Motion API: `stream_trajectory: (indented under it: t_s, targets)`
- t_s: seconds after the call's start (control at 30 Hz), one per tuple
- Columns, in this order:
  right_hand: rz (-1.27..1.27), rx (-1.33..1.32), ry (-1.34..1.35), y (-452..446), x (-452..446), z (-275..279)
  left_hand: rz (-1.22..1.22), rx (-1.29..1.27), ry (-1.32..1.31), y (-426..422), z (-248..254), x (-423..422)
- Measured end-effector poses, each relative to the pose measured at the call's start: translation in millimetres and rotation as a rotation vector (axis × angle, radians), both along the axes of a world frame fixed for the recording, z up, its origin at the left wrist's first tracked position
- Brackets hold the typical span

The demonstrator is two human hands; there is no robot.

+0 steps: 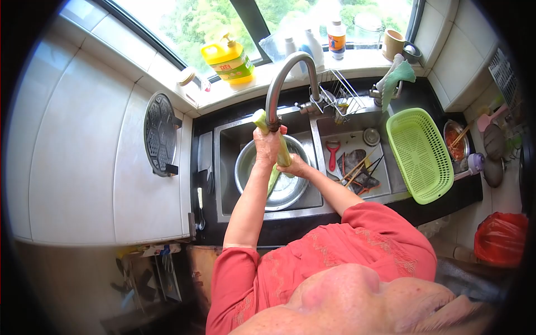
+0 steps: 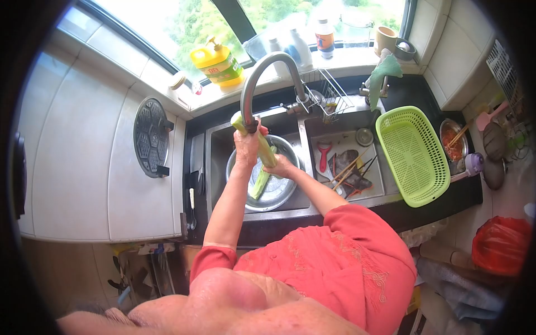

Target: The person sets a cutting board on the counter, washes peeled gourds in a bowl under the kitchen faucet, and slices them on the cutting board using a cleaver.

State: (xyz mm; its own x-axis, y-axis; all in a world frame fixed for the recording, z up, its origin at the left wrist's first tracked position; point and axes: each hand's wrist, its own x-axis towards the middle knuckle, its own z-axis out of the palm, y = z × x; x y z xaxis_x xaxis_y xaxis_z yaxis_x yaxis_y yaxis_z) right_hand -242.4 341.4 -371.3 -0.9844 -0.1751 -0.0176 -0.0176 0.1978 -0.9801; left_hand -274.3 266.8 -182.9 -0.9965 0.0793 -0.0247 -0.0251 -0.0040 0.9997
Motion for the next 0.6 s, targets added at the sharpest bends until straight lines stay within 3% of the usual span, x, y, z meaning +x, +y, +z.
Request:
stream_trajectory:
  t_s: [0.13,0.27,0.3,0.33,0.4,0.5,0.57,0.6]
  targets:
    - [0.148,0.115,-0.047,3,3,-12,0.139,0.196,-0.017,-6,-15,-10]
    - [0.068,0.329,0.026,0,-17,-26,0.229,0.354,0.050,-30,2,-13]
    - [-0.003,0.259,0.095,0,-24,-23,0.220,0.445,0.092,-37,9,-13]
    - [-0.004,0.040,0.249,2,-27,-24,0.266,0.381,0.108,-43,12,-9]
    - [0.021,-0.054,0.190,2,-25,9,0.185,0.306,0.019,-54,-10,-12]
    - [0.049,0.225,0.197,-8,-22,59,0.107,0.266,-0.068,-51,-50,-1]
    - [0.011,-0.046,0.183,-25,-14,62,0.142,0.295,-0.099,-54,-59,0]
    - [0.022,-0.044,0.172,-27,-12,54,0.133,0.278,-0.081,-58,-61,0]
